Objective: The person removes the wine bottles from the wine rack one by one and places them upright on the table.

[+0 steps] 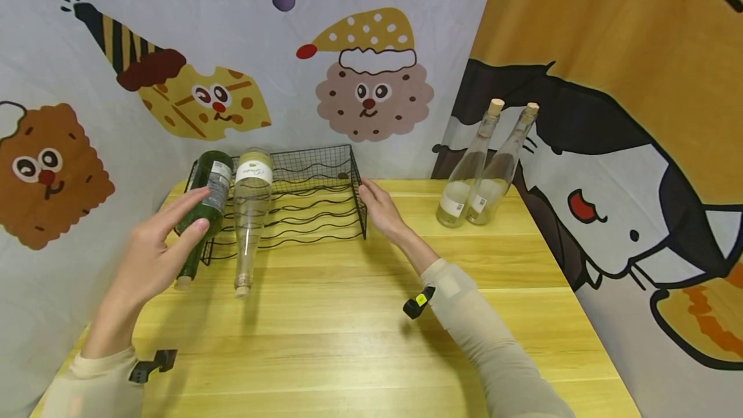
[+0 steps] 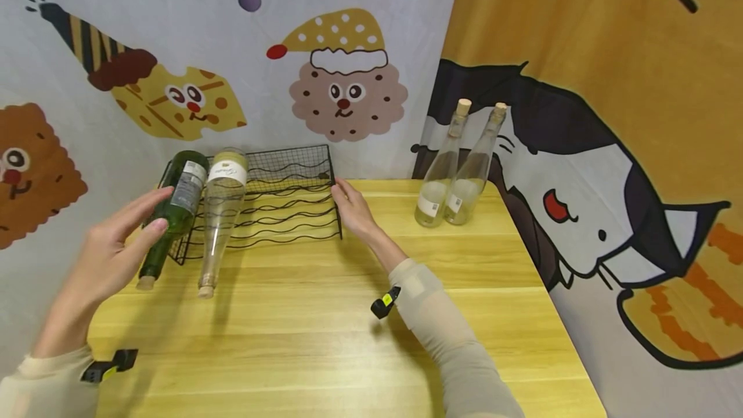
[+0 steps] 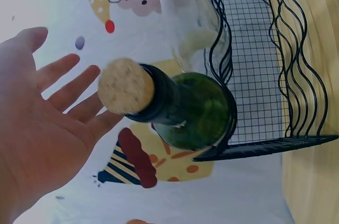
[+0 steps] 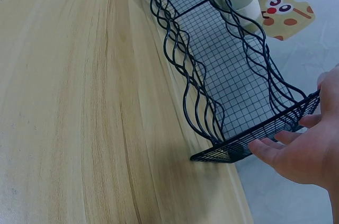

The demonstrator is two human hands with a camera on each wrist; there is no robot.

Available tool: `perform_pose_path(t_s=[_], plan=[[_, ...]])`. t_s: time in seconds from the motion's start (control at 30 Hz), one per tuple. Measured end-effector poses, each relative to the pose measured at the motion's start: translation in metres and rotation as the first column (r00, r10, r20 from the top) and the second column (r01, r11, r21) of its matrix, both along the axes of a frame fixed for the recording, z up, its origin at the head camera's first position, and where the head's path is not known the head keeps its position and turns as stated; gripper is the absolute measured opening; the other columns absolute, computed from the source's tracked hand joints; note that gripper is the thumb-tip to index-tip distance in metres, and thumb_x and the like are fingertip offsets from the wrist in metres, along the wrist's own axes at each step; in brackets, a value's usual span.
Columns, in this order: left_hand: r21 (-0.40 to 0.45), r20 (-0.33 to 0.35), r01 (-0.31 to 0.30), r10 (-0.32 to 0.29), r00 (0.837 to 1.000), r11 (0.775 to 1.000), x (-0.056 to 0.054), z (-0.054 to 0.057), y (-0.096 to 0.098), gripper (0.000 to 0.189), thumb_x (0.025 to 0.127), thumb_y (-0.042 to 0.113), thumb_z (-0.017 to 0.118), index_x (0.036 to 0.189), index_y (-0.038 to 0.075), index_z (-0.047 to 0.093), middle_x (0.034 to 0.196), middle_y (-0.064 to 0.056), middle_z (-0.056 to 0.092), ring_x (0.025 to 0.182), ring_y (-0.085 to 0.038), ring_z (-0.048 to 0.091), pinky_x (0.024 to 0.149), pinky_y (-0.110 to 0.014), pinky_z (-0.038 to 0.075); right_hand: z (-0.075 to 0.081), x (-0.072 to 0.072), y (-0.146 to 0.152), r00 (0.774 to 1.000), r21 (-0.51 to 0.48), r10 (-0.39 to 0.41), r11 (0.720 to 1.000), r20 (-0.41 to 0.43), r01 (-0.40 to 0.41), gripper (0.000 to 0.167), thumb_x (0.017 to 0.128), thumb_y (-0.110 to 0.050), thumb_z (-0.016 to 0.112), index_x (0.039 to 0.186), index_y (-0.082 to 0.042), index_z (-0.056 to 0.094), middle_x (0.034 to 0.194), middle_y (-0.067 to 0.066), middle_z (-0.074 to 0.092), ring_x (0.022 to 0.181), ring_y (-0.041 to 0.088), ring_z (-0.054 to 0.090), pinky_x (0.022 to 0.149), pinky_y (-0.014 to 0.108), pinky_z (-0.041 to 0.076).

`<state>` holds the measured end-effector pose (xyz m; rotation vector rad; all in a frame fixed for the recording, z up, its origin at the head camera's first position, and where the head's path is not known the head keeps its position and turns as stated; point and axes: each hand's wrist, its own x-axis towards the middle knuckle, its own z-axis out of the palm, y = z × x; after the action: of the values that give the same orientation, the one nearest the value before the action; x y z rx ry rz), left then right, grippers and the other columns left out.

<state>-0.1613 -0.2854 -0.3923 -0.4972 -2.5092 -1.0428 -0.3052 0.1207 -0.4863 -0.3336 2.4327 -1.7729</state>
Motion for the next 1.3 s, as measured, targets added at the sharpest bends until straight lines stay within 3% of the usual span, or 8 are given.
perform_pose_path(t_s=[0.13, 0.23, 0.33, 0.57, 0.8, 1.1, 1.3], plan=[[-0.065, -0.090, 0.061, -0.067, 0.994, 0.996, 0.002, 0.001, 0.007, 0.059, 0.110, 0.008, 0.072, 0.166, 0.022, 0.060, 0.172, -0.015, 0.056, 0.161, 0.013, 0.035, 0.125, 0.000, 0.024, 0.000, 0.000, 0.001, 1.000, -0.003, 0.006, 1.000, 0.000, -0.006, 0.069, 0.123, -0.054, 0.036, 0.180, -0.016, 0.030, 0.188, 0.009, 0.030, 0.175, 0.034, 0.031, 0.147, 0.056, 0.025], [-0.109, -0.166, 0.105, -0.122, 0.979, 0.989, 0.003, 0.000, 0.013, 0.058, 0.104, 0.000, 0.077, 0.160, 0.011, 0.065, 0.166, -0.021, 0.062, 0.166, 0.007, 0.034, 0.132, -0.004, 0.024, 0.001, 0.001, 0.001, 1.000, -0.011, 0.015, 1.000, 0.001, -0.015, 0.069, 0.123, -0.054, 0.036, 0.180, -0.016, 0.029, 0.188, 0.009, 0.030, 0.175, 0.034, 0.030, 0.146, 0.056, 0.026], [-0.155, -0.201, 0.143, -0.173, 0.964, 0.977, 0.004, -0.001, 0.020, 0.059, 0.098, -0.007, 0.079, 0.155, 0.006, 0.068, 0.161, -0.023, 0.066, 0.169, 0.003, 0.032, 0.137, -0.009, 0.023, 0.000, 0.001, 0.001, 1.000, -0.013, 0.017, 1.000, -0.002, -0.017, 0.068, 0.123, -0.052, 0.036, 0.180, -0.015, 0.029, 0.188, 0.010, 0.030, 0.175, 0.035, 0.030, 0.146, 0.057, 0.027], [-0.270, -0.159, 0.225, -0.274, 0.949, 0.936, 0.010, -0.004, 0.032, 0.065, 0.092, -0.019, 0.074, 0.152, 0.007, 0.071, 0.160, -0.021, 0.066, 0.174, -0.006, 0.026, 0.135, -0.005, 0.022, -0.001, 0.000, 0.002, 1.000, -0.009, 0.012, 1.000, -0.004, -0.012, 0.069, 0.123, -0.054, 0.036, 0.180, -0.017, 0.030, 0.188, 0.009, 0.030, 0.174, 0.035, 0.032, 0.146, 0.057, 0.027], [-0.329, -0.111, 0.249, -0.300, 0.948, 0.911, 0.012, -0.006, 0.035, 0.073, 0.088, -0.022, 0.075, 0.152, 0.012, 0.071, 0.162, -0.018, 0.065, 0.173, -0.025, 0.035, 0.144, -0.017, 0.007, -0.001, 0.001, 0.001, 1.000, -0.003, 0.012, 1.000, -0.008, -0.012, 0.069, 0.123, -0.055, 0.035, 0.180, -0.017, 0.030, 0.188, 0.010, 0.031, 0.174, 0.036, 0.033, 0.145, 0.058, 0.028], [-0.391, -0.125, 0.279, -0.351, 0.928, 0.877, 0.012, -0.011, 0.038, 0.077, 0.078, -0.027, 0.082, 0.145, 0.008, 0.075, 0.156, -0.020, 0.069, 0.169, -0.031, 0.043, 0.143, -0.015, 0.005, -0.001, 0.001, 0.002, 1.000, 0.016, 0.007, 1.000, -0.015, -0.007, 0.068, 0.123, -0.054, 0.034, 0.180, -0.017, 0.030, 0.188, 0.010, 0.032, 0.174, 0.036, 0.033, 0.146, 0.058, 0.027], [-0.421, -0.135, 0.268, -0.352, 0.926, 0.867, 0.011, -0.015, 0.038, 0.083, 0.070, -0.028, 0.089, 0.142, 0.011, 0.077, 0.155, -0.019, 0.069, 0.165, -0.038, 0.048, 0.144, -0.019, 0.004, -0.001, 0.000, 0.002, 1.000, 0.015, 0.008, 1.000, -0.017, -0.007, 0.069, 0.123, -0.054, 0.035, 0.180, -0.016, 0.030, 0.188, 0.010, 0.032, 0.174, 0.036, 0.033, 0.146, 0.057, 0.027]])
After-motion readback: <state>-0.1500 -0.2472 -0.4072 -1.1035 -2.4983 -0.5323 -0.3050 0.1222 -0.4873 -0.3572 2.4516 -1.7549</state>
